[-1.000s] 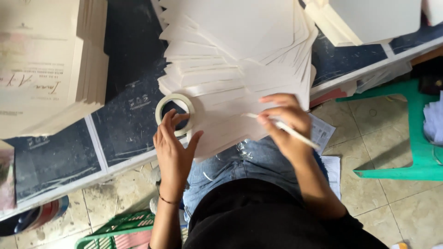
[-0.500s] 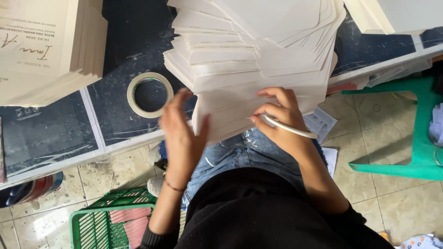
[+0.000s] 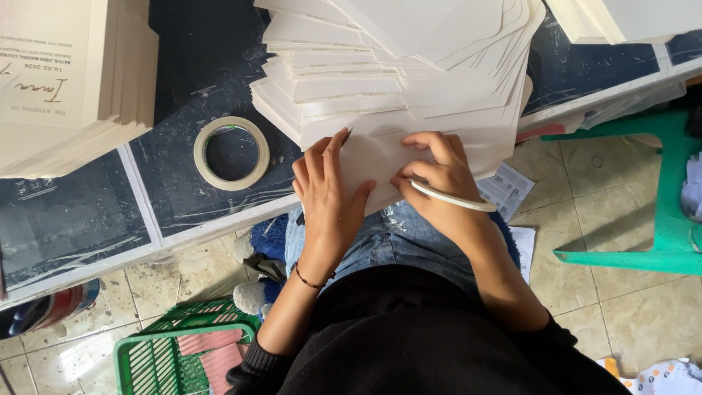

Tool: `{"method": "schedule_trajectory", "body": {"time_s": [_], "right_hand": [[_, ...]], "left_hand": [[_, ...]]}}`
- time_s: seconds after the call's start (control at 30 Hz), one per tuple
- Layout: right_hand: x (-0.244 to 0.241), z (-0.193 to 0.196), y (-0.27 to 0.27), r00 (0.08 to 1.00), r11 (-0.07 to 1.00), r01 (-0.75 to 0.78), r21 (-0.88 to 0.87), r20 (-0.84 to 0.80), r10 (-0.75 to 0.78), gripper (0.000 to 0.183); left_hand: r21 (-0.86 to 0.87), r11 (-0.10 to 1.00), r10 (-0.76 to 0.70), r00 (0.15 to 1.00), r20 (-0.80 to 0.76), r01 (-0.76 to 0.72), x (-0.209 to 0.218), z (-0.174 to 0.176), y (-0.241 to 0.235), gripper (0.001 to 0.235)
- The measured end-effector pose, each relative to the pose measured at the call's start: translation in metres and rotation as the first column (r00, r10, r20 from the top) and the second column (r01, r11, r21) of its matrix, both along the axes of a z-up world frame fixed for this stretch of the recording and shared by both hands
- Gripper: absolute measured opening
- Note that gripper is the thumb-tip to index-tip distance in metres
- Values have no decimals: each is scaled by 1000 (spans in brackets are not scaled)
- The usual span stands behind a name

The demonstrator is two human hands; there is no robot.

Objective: The person sits on the floor and stacks white papers on a table. They use a roll of tape to secure the stack of papers together.

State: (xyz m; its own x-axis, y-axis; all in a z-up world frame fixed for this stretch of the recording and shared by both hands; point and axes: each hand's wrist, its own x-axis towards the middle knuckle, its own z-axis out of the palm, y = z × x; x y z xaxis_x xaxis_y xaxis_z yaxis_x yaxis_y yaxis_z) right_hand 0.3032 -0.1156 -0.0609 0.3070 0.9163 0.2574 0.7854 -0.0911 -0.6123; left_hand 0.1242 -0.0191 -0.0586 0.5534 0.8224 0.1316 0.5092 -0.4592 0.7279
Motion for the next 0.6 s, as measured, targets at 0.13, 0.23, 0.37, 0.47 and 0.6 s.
{"method": "schedule_trajectory", "body": {"time_s": [0.13,0.23,0.37,0.47,0.6], "right_hand": [[21,1,-12,997,997,64,35,38,-65,11],[18,10,-11,999,1000,6,11,-49,-6,9],[6,3,-5,997,1000,-28,-11,-74,27,10],[2,4,-2,996,999,-27,-32,-89,24,11],[2,4,0,998,998,-21,-62,-63,17,12]], "left_hand": [[10,1000,1,1000,0,-1,0,-6,0,93],[7,1000,-24,1000,-16,24,1,-5,0,88],[-9,1000,-29,1000,-2,29,-2,-8,3,80],[-32,999,-37,999,26,38,-5,-7,4,80],[-48,998,-35,998,44,37,-3,-5,5,82]]}}
